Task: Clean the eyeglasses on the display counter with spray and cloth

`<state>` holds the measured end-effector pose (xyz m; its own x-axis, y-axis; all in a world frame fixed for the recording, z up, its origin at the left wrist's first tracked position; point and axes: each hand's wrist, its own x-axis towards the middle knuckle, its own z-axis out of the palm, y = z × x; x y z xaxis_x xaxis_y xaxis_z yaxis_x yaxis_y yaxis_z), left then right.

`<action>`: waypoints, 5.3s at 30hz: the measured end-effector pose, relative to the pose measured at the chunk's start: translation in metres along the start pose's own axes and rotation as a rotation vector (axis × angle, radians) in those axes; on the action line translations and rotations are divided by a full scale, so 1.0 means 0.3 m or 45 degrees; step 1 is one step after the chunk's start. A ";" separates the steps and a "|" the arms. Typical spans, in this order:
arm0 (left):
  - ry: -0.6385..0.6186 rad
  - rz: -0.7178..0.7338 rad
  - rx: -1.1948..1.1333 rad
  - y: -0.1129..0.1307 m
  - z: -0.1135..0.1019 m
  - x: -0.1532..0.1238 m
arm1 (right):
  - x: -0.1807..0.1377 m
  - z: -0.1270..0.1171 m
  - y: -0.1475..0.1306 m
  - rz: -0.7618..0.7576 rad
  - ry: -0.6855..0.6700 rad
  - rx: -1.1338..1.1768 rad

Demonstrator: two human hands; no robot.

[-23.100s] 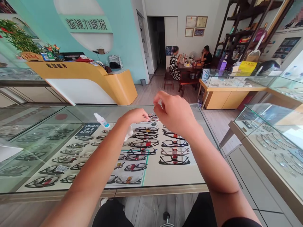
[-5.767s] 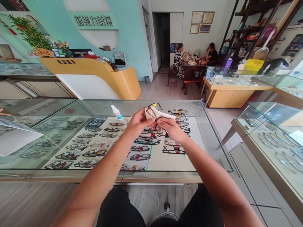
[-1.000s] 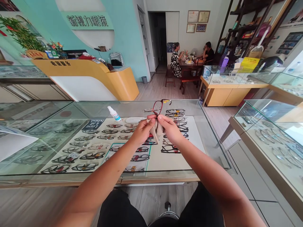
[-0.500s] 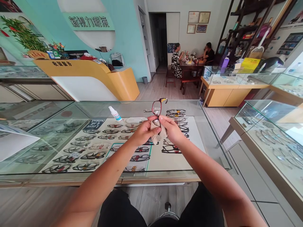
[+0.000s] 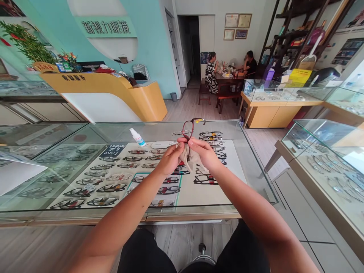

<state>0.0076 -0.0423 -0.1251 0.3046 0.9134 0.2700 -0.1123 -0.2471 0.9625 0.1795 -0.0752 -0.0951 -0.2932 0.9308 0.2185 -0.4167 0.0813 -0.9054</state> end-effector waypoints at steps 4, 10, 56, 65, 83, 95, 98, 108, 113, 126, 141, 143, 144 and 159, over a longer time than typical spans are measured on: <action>0.056 -0.056 -0.129 0.007 -0.018 0.017 | 0.011 -0.038 -0.038 -0.033 0.078 0.076; 0.424 -0.054 -0.428 0.046 -0.080 0.072 | 0.046 -0.116 -0.074 -0.281 0.259 0.048; 0.276 1.204 1.276 0.009 -0.120 0.059 | 0.045 -0.144 -0.105 -0.084 -0.288 -0.761; 0.297 1.261 1.274 0.032 -0.114 0.044 | 0.030 -0.140 -0.125 -0.068 -0.395 -0.746; 0.888 1.322 1.156 0.465 -0.031 0.174 | -0.089 0.016 -0.533 -0.835 0.420 -1.652; 0.931 1.252 1.051 0.474 -0.016 0.135 | -0.075 0.084 -0.499 -0.980 0.687 -1.630; 0.940 1.236 1.046 0.470 -0.012 0.143 | -0.061 0.077 -0.495 -1.014 0.704 -1.641; 0.871 1.205 1.085 0.462 -0.007 0.160 | -0.012 0.035 -0.492 -0.981 0.757 -1.639; 0.795 1.201 1.080 0.471 -0.009 0.160 | 0.009 0.020 -0.480 -0.936 0.789 -1.623; 0.835 1.323 1.149 0.445 -0.007 0.184 | 0.066 -0.024 -0.441 -0.943 0.760 -1.616; 0.902 1.339 1.185 0.416 0.001 0.203 | 0.063 -0.008 -0.434 -0.844 0.747 -1.568; 0.902 1.327 1.182 0.413 0.000 0.205 | 0.061 -0.004 -0.435 -0.854 0.757 -1.564; 0.901 1.331 1.177 0.412 0.000 0.207 | 0.059 -0.001 -0.437 -0.861 0.768 -1.566; 0.813 1.382 1.023 0.404 -0.005 0.214 | 0.048 0.024 -0.448 -0.797 0.819 -1.633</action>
<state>0.0120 -0.0132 0.0088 -0.0621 0.1041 0.9926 0.5946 -0.7949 0.1206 0.2250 -0.0753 0.0325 0.1818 0.5968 0.7815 0.7545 0.4250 -0.5001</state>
